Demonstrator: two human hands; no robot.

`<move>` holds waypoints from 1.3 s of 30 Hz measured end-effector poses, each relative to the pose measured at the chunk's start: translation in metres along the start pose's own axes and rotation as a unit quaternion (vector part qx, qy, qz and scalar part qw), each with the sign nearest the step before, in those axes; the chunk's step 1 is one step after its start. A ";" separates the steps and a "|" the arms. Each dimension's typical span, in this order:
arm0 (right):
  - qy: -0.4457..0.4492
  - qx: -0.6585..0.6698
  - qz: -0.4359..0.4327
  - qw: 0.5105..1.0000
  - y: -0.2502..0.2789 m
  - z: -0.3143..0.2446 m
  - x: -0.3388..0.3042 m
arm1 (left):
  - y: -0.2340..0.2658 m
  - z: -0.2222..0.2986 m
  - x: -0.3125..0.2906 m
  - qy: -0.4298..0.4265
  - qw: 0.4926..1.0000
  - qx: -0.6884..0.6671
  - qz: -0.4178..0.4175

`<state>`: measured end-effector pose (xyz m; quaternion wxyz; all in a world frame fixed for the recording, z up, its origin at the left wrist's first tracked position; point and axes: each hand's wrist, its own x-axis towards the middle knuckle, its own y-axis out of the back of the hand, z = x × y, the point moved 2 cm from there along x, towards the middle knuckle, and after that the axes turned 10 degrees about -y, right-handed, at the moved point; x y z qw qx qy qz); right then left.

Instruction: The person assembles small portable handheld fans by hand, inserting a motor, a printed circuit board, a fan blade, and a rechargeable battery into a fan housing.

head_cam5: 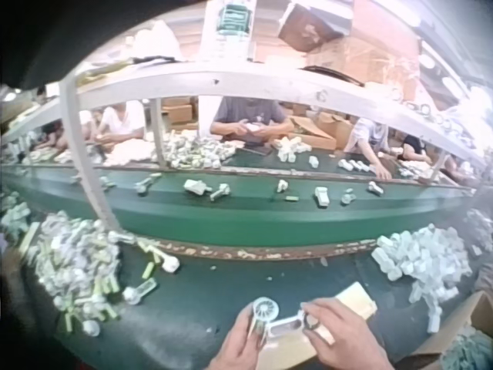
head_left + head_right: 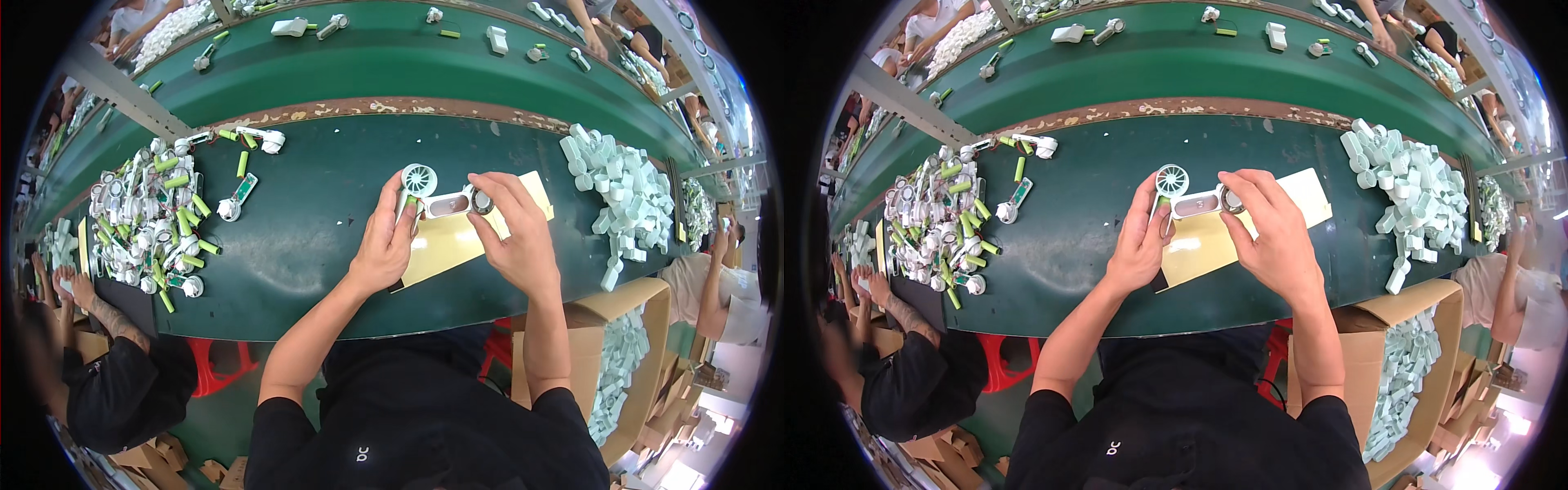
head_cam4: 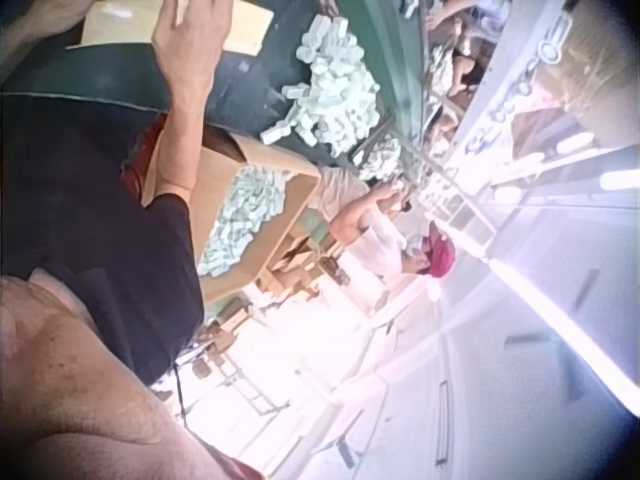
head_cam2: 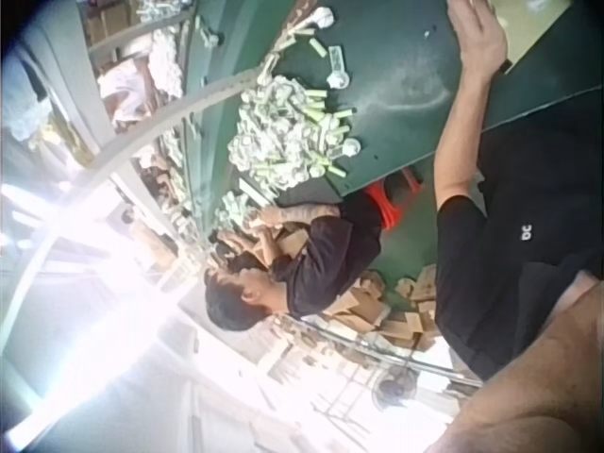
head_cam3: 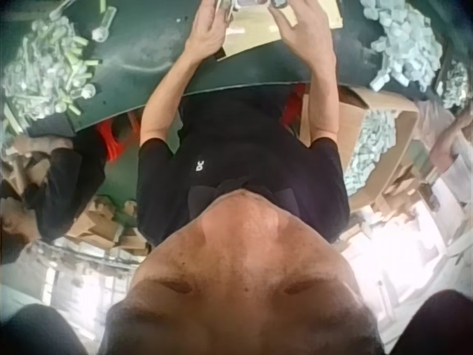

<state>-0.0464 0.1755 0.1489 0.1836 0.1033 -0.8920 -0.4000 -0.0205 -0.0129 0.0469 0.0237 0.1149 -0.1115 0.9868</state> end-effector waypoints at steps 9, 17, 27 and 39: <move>0.017 0.012 -0.001 1.000 -0.003 -0.006 -0.001 | 0.003 0.001 -0.001 0.007 0.997 -0.076 0.031; -0.057 0.062 0.031 0.996 -0.004 0.017 0.002 | 0.006 0.003 0.002 0.105 0.967 -0.230 -0.041; -0.109 0.100 0.013 0.989 -0.010 0.036 0.000 | 0.002 0.004 -0.003 0.080 0.971 -0.191 -0.120; -0.066 0.108 -0.068 0.990 -0.081 0.025 -0.048 | 0.029 0.003 0.022 0.074 0.981 -0.177 0.036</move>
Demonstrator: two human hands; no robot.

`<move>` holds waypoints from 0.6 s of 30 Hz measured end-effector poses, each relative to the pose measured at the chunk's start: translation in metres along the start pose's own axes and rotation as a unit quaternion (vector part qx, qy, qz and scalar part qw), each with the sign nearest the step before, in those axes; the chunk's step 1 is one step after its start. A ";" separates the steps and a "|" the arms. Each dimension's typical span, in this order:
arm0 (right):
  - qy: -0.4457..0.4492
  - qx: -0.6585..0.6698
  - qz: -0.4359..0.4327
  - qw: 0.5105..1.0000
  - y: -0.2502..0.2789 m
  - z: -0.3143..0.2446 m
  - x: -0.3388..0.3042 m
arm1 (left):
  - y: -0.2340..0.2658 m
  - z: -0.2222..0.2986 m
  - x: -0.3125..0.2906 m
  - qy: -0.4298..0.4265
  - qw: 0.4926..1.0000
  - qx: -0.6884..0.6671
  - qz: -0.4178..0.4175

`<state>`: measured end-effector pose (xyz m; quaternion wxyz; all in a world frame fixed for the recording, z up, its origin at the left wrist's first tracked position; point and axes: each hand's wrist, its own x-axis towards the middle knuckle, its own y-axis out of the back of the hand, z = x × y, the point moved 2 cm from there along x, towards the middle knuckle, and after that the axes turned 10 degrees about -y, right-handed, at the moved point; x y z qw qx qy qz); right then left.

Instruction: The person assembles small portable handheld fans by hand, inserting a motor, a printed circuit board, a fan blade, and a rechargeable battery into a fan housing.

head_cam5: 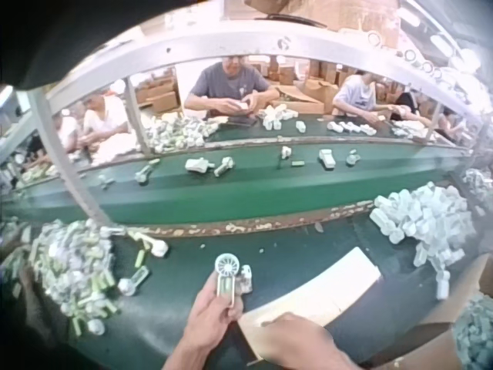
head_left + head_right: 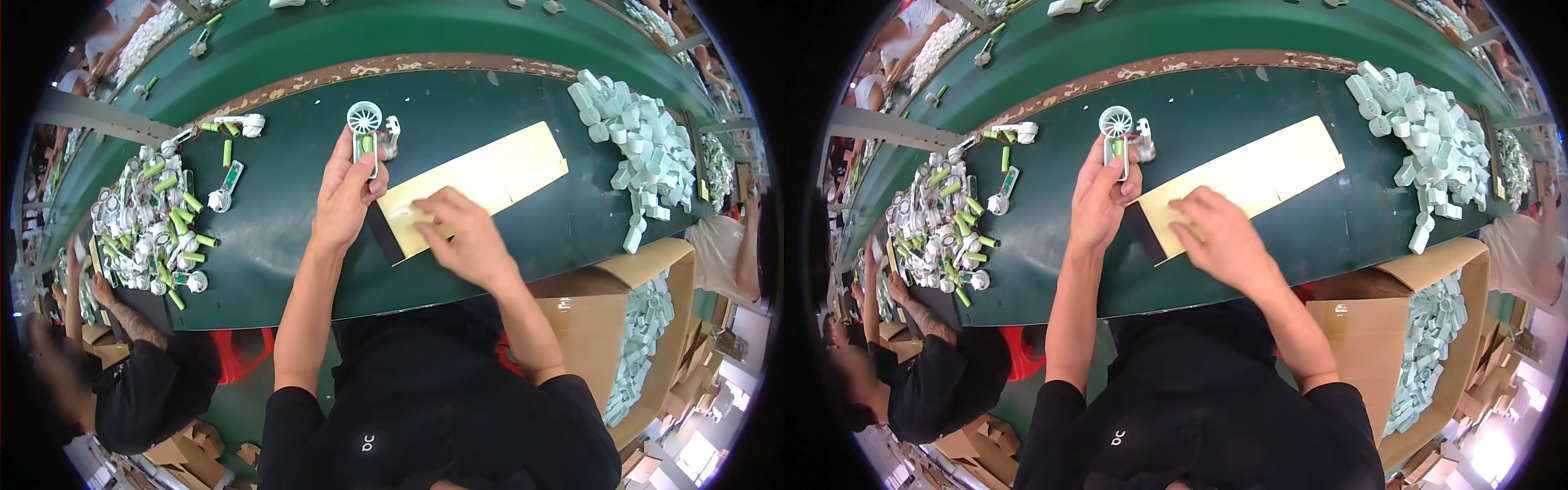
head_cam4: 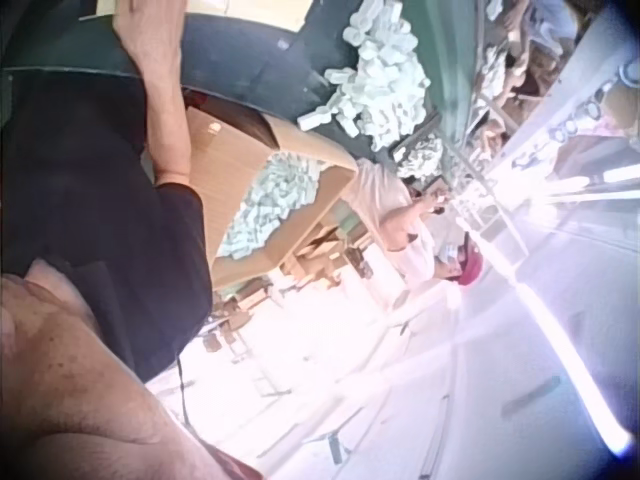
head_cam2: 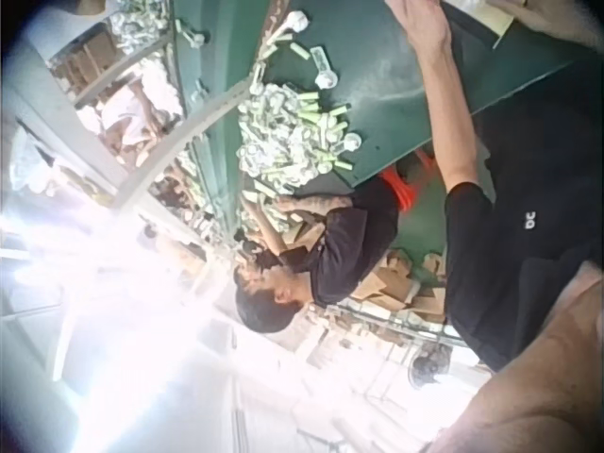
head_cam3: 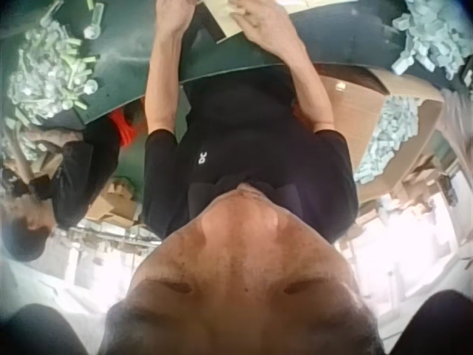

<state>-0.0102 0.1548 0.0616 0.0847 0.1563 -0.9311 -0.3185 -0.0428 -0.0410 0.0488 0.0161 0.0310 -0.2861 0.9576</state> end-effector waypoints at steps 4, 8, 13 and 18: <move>0.005 0.019 -0.032 0.999 -0.034 -0.008 -0.015 | 0.011 -0.002 0.001 -0.027 1.000 -0.002 -0.003; -0.011 0.003 -0.006 1.000 -0.046 -0.012 -0.009 | 0.013 -0.002 0.000 -0.036 0.999 0.007 0.014; 0.017 -0.009 0.061 0.998 -0.064 -0.016 0.009 | 0.015 -0.003 0.000 -0.044 0.999 0.016 0.018; 0.052 -0.073 0.041 0.995 -0.069 -0.013 0.013 | 0.013 0.001 0.002 -0.033 0.999 0.008 0.029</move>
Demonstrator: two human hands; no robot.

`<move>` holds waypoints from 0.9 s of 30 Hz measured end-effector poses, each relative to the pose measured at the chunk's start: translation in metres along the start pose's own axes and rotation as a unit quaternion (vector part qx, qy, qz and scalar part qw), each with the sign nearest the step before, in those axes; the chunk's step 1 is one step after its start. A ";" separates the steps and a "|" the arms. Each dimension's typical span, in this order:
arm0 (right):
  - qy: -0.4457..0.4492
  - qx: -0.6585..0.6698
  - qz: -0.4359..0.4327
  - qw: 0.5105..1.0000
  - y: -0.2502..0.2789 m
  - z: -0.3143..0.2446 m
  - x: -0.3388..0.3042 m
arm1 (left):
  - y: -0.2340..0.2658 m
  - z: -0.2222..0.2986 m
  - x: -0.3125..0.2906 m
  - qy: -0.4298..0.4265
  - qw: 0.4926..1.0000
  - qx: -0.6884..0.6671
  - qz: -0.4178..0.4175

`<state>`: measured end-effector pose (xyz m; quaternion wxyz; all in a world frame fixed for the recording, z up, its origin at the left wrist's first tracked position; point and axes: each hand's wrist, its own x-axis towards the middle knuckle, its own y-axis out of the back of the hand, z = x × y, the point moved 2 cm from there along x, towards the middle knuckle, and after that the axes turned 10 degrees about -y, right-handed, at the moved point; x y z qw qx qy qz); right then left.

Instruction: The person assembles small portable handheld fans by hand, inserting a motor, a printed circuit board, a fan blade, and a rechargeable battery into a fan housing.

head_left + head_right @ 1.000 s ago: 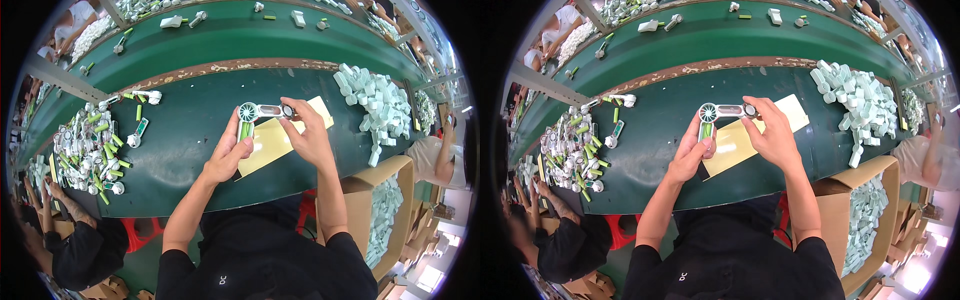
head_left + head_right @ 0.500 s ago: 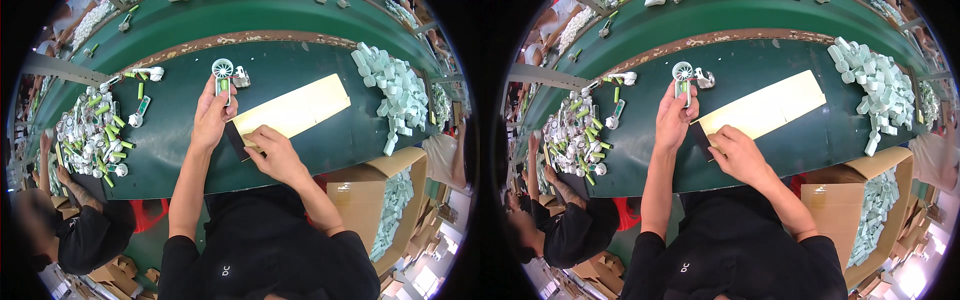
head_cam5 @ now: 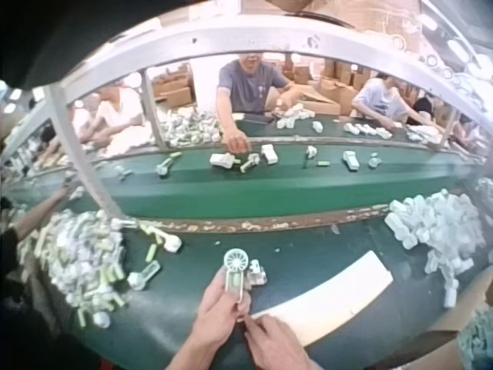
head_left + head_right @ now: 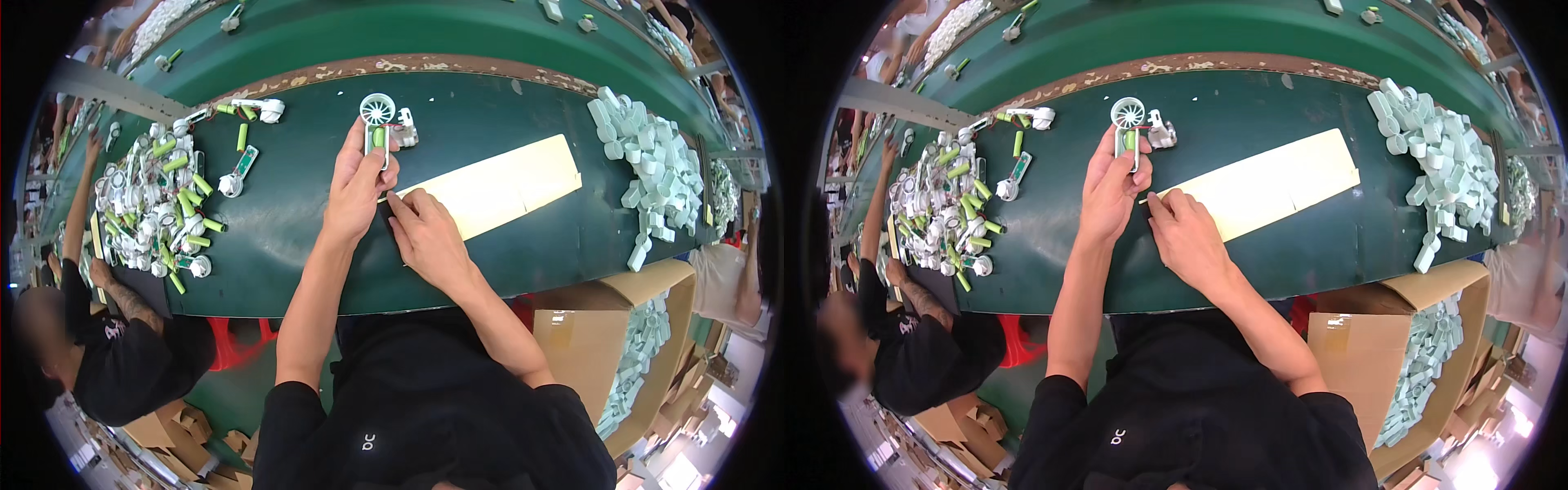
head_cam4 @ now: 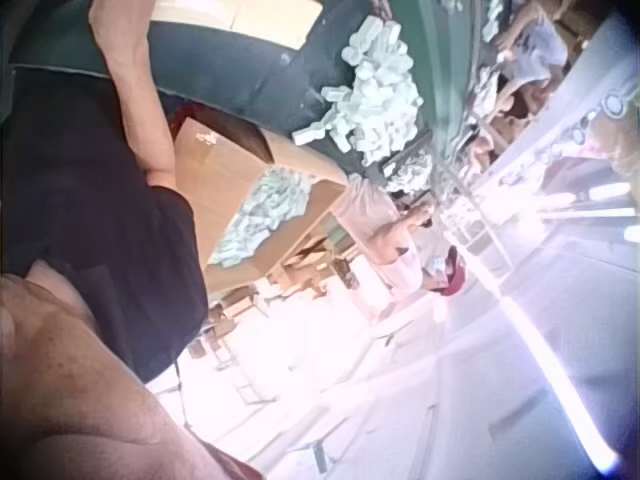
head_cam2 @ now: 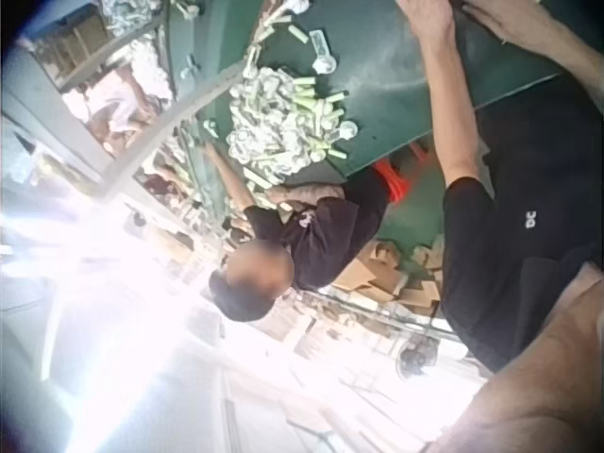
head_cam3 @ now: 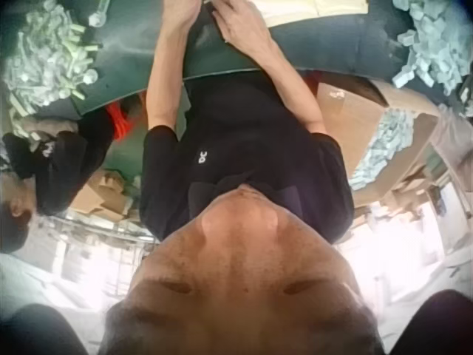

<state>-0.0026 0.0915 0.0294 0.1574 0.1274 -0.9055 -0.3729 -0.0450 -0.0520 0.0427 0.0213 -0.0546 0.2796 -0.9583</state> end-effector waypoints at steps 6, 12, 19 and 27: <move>-0.032 0.088 -0.010 0.996 0.001 0.007 0.006 | 0.002 0.003 -0.001 -0.002 1.000 -0.018 0.015; -0.149 0.180 -0.020 0.972 0.001 0.005 0.007 | 0.000 0.003 -0.001 -0.005 1.000 -0.025 0.011; -0.165 0.201 -0.006 0.966 -0.001 0.007 0.009 | 0.002 0.001 -0.001 -0.005 1.000 -0.019 0.012; -0.212 0.426 -0.106 0.873 0.022 0.037 0.011 | -0.005 0.000 -0.002 0.004 1.000 0.013 -0.016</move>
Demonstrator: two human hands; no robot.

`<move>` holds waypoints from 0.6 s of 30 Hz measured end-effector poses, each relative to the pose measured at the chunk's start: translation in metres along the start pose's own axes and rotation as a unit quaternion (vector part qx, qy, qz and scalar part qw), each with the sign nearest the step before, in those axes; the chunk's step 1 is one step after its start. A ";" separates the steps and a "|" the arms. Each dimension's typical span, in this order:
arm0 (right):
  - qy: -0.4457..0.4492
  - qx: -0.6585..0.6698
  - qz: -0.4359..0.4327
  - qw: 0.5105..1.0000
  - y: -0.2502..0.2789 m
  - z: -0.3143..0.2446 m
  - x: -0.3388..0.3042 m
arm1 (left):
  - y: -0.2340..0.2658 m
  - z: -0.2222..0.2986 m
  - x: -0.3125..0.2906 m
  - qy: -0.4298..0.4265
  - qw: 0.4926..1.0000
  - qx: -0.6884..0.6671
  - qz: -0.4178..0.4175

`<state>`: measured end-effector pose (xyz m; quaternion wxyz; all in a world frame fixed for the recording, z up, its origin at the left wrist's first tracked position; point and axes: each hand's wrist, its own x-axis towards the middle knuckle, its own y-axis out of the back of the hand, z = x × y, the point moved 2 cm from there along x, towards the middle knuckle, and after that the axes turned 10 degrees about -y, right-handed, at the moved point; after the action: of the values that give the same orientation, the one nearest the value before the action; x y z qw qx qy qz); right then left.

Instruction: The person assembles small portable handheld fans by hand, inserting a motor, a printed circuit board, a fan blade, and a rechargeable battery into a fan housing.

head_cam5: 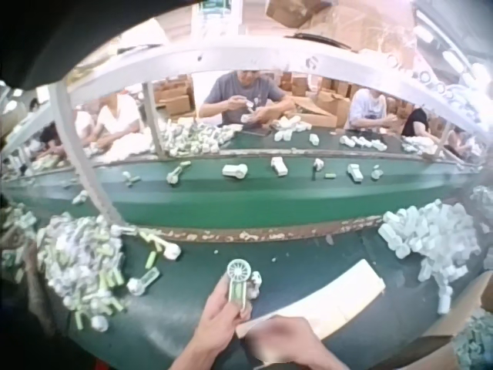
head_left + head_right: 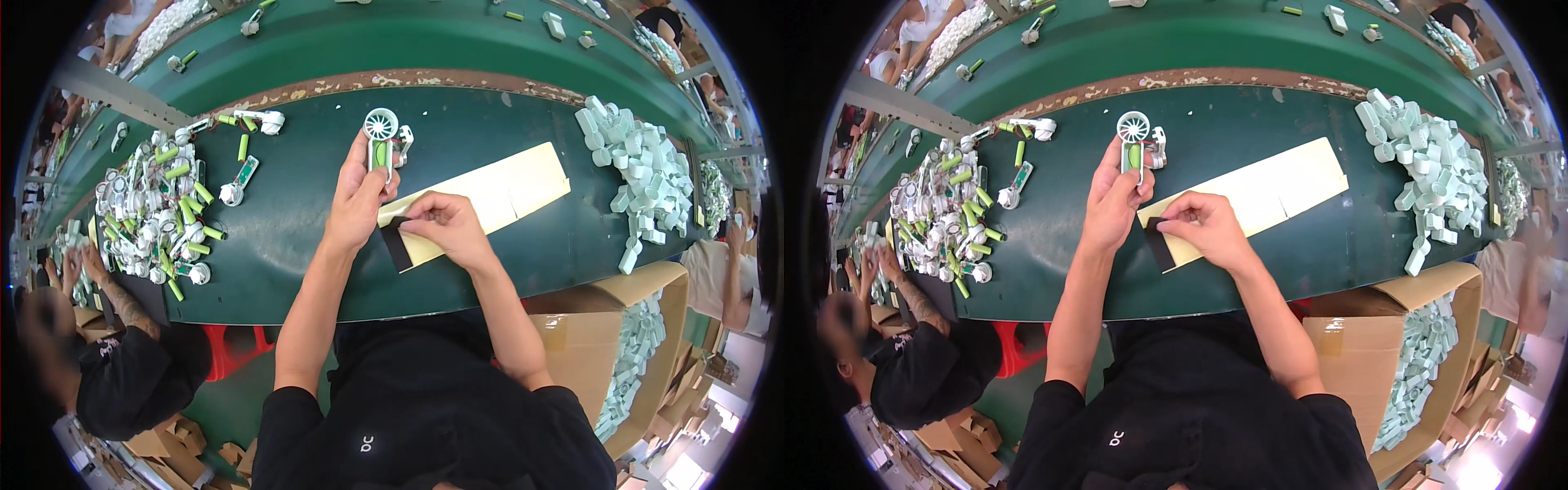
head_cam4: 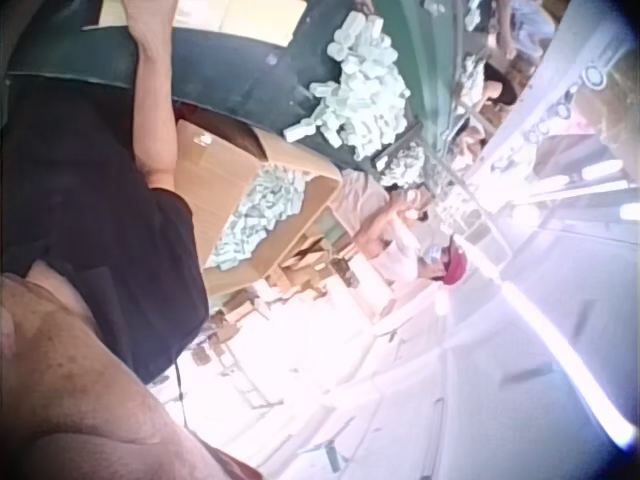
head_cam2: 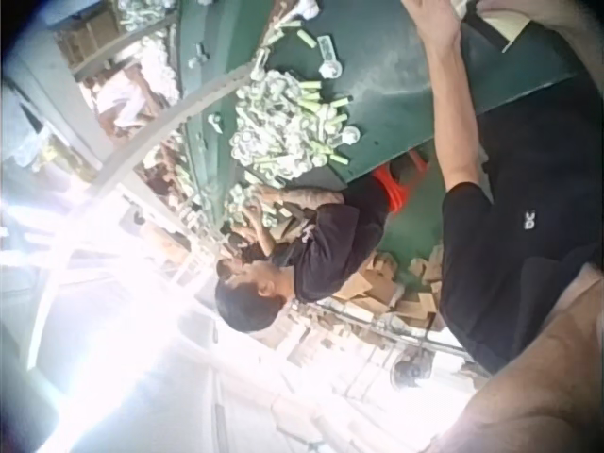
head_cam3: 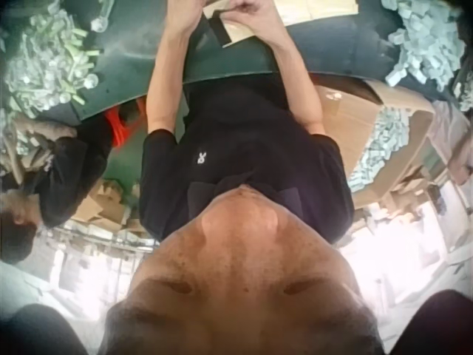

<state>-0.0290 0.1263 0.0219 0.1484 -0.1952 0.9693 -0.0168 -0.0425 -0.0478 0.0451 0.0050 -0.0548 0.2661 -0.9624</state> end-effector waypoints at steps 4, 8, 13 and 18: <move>-0.015 0.033 -0.006 0.999 0.028 -0.031 -0.006 | -0.008 0.003 -0.005 -0.008 0.999 0.031 -0.028; 0.054 -0.124 0.000 0.991 0.031 -0.103 -0.009 | -0.015 0.006 -0.009 -0.010 0.997 0.059 -0.059; 0.014 -0.303 -0.053 0.951 0.021 -0.139 0.006 | -0.013 -0.007 -0.011 0.007 0.993 0.064 -0.099; 0.001 -0.384 -0.050 0.922 0.019 -0.138 0.026 | -0.015 -0.011 -0.014 -0.014 0.990 0.074 -0.117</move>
<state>-0.0994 0.1302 0.1452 0.0601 -0.2853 0.8905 0.3493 -0.0294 -0.0284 0.0419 -0.0993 -0.0985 0.1863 -0.9725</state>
